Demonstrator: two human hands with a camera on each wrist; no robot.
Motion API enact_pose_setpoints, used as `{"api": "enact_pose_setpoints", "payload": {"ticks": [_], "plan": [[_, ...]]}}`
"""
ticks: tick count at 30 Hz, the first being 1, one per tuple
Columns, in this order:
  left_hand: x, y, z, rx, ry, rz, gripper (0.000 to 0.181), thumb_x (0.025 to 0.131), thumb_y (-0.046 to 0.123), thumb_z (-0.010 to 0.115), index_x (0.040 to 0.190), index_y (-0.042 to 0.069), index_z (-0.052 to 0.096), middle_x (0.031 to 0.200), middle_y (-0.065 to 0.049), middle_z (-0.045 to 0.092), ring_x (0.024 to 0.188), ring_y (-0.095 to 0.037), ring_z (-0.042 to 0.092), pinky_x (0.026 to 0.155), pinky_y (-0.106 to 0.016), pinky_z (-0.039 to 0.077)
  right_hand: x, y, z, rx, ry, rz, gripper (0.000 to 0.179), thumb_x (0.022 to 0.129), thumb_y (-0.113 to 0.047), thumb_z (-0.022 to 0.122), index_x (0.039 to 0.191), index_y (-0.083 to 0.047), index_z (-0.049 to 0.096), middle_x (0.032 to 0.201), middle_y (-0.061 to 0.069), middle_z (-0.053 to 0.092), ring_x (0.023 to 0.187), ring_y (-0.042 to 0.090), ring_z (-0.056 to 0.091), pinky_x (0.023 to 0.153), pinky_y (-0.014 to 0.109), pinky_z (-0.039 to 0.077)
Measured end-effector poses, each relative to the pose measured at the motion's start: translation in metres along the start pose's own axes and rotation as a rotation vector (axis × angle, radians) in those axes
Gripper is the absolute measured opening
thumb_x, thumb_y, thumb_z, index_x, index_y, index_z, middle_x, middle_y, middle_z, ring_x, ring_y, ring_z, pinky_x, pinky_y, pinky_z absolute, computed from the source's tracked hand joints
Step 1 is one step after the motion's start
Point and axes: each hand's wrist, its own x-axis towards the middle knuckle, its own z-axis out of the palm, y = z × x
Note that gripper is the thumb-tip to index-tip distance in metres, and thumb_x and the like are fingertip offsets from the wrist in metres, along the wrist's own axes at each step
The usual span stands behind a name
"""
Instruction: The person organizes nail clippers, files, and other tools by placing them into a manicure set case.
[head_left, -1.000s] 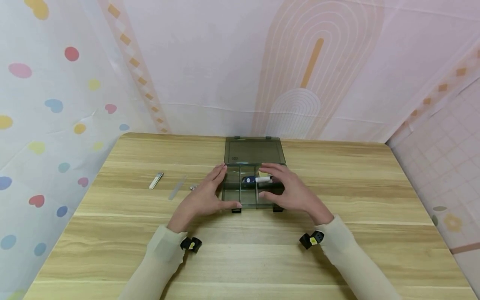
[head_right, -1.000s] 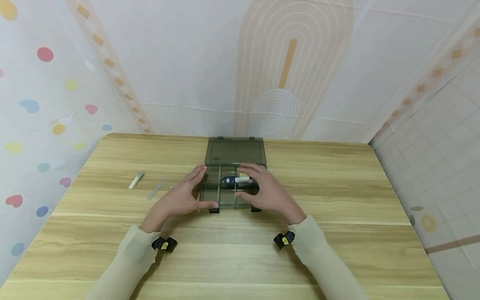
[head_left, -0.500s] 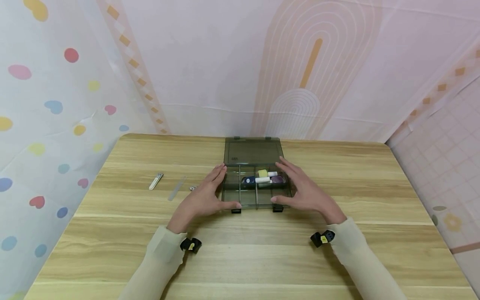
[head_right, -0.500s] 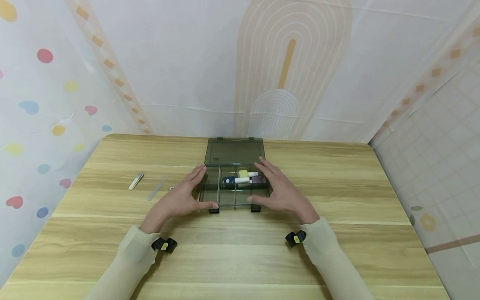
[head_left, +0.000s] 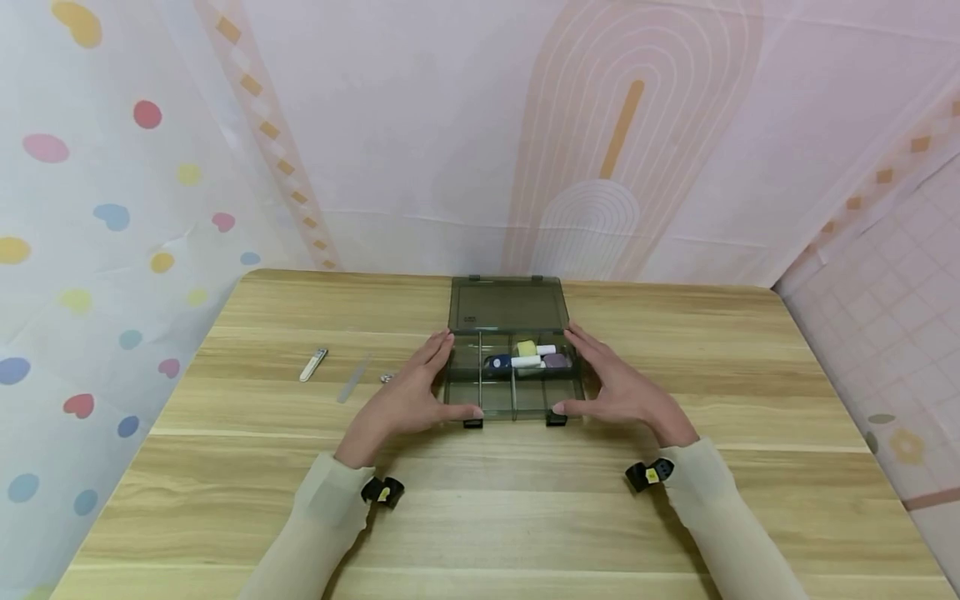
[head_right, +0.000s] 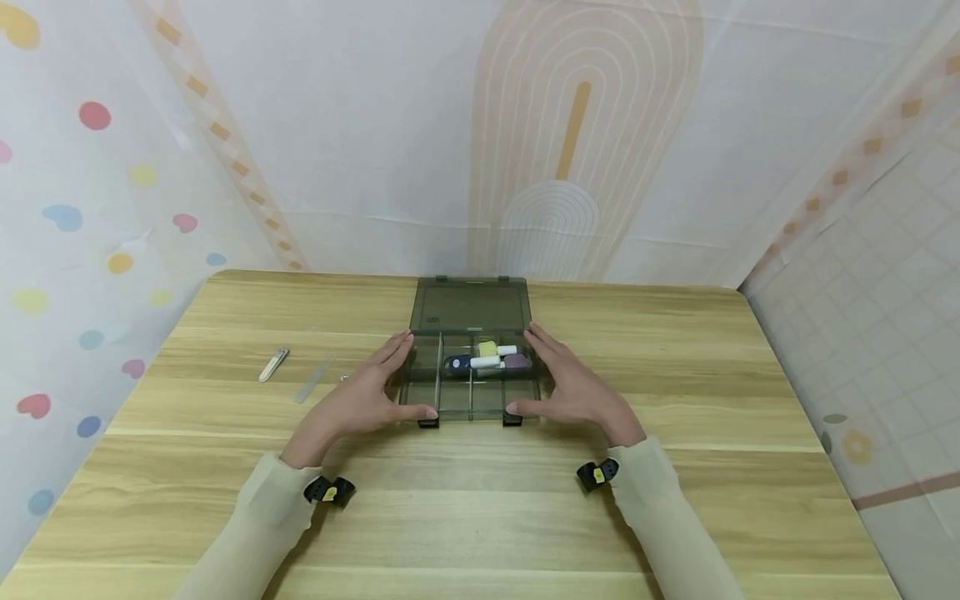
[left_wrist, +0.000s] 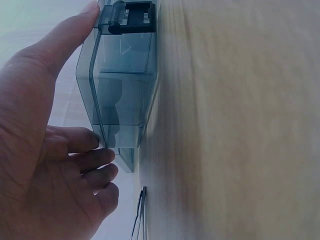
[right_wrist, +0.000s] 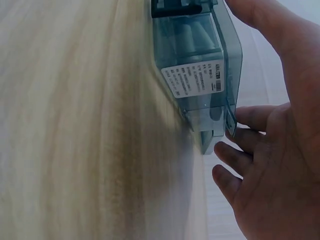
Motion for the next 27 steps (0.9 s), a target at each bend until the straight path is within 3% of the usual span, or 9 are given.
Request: {"api": "enact_pose_setpoints", "payload": {"ticks": [10, 19, 27], "plan": [[0.0, -0.0005, 0.0006, 0.0, 0.0, 0.002, 0.131, 0.073, 0.082, 0.072, 0.166, 0.014, 0.009, 0.175, -0.001, 0.002, 0.162, -0.027, 0.005, 0.126, -0.056, 0.026, 0.0011, 0.0044, -0.0036, 0.01, -0.034, 0.039, 0.121, 0.082, -0.055, 0.082, 0.167, -0.016, 0.006, 0.175, 0.002, 0.002, 0.161, 0.033, 0.008, 0.126, 0.061, 0.021], [0.0007, 0.0013, -0.0007, -0.005, 0.003, 0.007, 0.129, 0.075, 0.077, 0.074, 0.166, 0.014, 0.009, 0.175, 0.0, 0.001, 0.162, -0.027, 0.004, 0.126, -0.055, 0.025, 0.0024, 0.0054, -0.0036, 0.027, -0.043, 0.045, 0.122, 0.082, -0.055, 0.082, 0.167, -0.015, 0.004, 0.175, 0.005, 0.001, 0.161, 0.037, 0.006, 0.125, 0.064, 0.02], [0.0013, 0.0053, -0.0017, -0.025, 0.02, 0.017, 0.131, 0.073, 0.074, 0.078, 0.166, 0.015, 0.008, 0.175, -0.007, 0.003, 0.161, -0.033, 0.008, 0.123, -0.059, 0.03, 0.0002, 0.0057, -0.004, 0.046, -0.041, 0.064, 0.122, 0.081, -0.053, 0.084, 0.167, -0.016, 0.006, 0.175, 0.005, 0.002, 0.161, 0.037, 0.006, 0.125, 0.064, 0.02]]}}
